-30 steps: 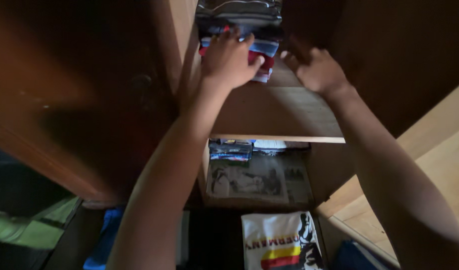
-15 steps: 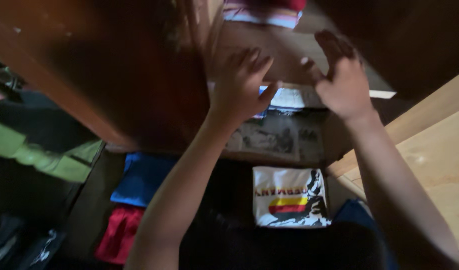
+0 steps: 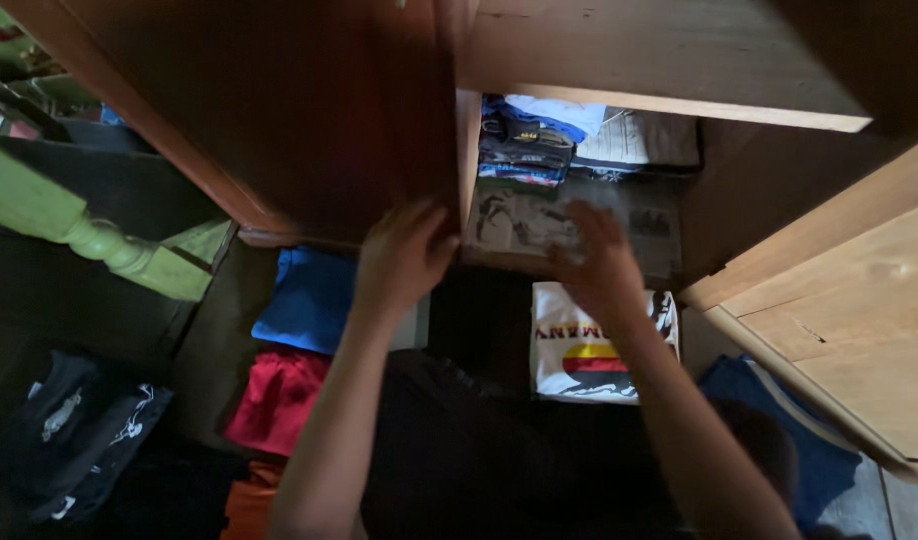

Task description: The person organizes folded clothes by picking up shirts and garments by hand and stacking them onto the shelves inside a wooden wardrobe.

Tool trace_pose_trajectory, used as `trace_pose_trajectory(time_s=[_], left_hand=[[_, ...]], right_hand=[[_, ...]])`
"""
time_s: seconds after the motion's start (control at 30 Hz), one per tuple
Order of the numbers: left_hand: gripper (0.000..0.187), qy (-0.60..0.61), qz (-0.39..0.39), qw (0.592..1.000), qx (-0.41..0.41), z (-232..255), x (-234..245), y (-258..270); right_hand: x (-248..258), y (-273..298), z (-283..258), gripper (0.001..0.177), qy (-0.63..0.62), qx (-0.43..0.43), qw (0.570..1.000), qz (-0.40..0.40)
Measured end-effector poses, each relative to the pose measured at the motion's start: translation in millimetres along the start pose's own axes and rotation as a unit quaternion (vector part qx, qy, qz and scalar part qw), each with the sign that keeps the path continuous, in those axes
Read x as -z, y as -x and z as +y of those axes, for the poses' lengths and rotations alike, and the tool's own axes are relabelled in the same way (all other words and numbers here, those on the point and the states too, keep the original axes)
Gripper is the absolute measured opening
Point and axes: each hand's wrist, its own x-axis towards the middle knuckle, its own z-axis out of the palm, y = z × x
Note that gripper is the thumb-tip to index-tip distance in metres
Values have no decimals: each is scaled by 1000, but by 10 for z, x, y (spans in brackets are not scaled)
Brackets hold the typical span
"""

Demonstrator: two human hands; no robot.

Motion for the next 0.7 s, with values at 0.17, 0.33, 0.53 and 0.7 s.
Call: trace_pose_trajectory(time_s=[0.17,0.33,0.53,0.7], left_hand=[[35,7,-30,998,59,-363,-13,569],[32,-15,-66,990,122,-734,-69,1113],[36,-37,-115,972,202,-1357,-569,1936],[44,-68,-188,941,274,-1874,-1181,2665]], right_hand=[[-408,343,-39,50,-52,-61,996,-31],[-781,697,-103,49,-106,-68,988,-89],[-1506,1095,-121,47,-128,-192,962,-144],[-2260,1572,301,53,-146,-251,945,-149]])
